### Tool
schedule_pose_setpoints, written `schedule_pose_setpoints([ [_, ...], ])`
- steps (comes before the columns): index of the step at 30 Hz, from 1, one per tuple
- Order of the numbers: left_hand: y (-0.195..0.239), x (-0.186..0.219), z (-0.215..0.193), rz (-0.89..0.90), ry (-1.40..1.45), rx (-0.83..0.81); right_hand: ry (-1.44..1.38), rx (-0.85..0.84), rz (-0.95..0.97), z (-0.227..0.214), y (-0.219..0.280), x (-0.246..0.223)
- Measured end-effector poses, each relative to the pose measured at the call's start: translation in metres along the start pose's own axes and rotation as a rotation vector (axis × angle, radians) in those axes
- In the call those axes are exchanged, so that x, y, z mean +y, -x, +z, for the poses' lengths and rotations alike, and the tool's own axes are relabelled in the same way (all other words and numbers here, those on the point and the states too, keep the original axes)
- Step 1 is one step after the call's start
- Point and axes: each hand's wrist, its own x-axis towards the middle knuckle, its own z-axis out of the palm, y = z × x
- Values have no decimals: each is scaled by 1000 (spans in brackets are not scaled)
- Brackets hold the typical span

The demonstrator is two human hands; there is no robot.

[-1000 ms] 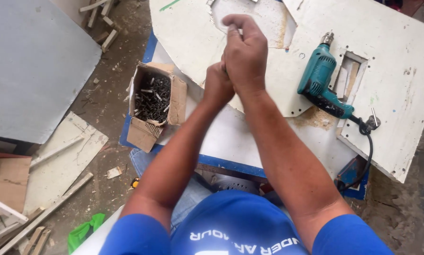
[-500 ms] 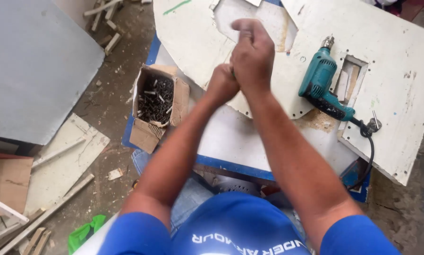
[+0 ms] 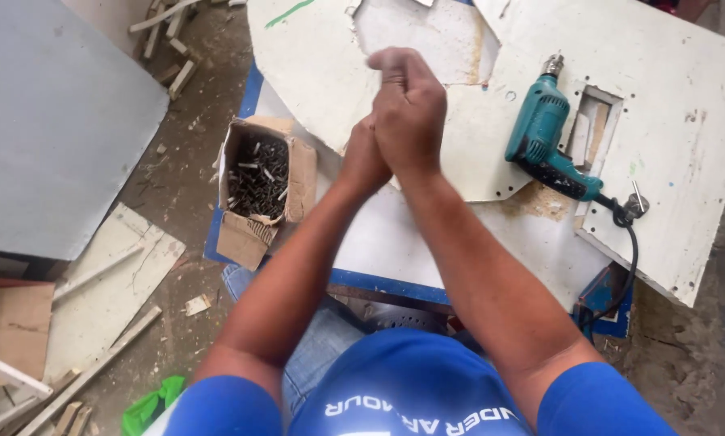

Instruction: Assembling components by fastening screws into a board using a power drill and a screwdriver.

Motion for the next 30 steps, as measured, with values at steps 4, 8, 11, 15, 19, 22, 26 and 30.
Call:
schedule_pose_setpoints([
  [4, 7, 18, -35, 10, 405, -452, -252, -1002, 85, -36, -39, -15],
  [8, 2, 12, -41, 37, 476, -688, -407, -1172, 41, -27, -34, -3],
  [11, 14, -1, -19, 63, 304, -343, -405, -721, 121, -9, -14, -3],
  [15, 24, -38, 31, -127, -162, 436, -309, 96, 91, 21, 5, -7],
  [19, 20, -22, 8, -67, 112, 230, -271, -228, 136, 12, -1, -10],
  [22, 22, 1, -24, 119, 621, -165, -291, -1091, 40, -20, -34, -11],
  [26, 15, -6, -32, 199, 606, -355, -227, -1374, -25, -21, -53, -5],
  [30, 5, -29, -14, 138, 402, -181, -422, -1293, 39, -21, -40, 1],
])
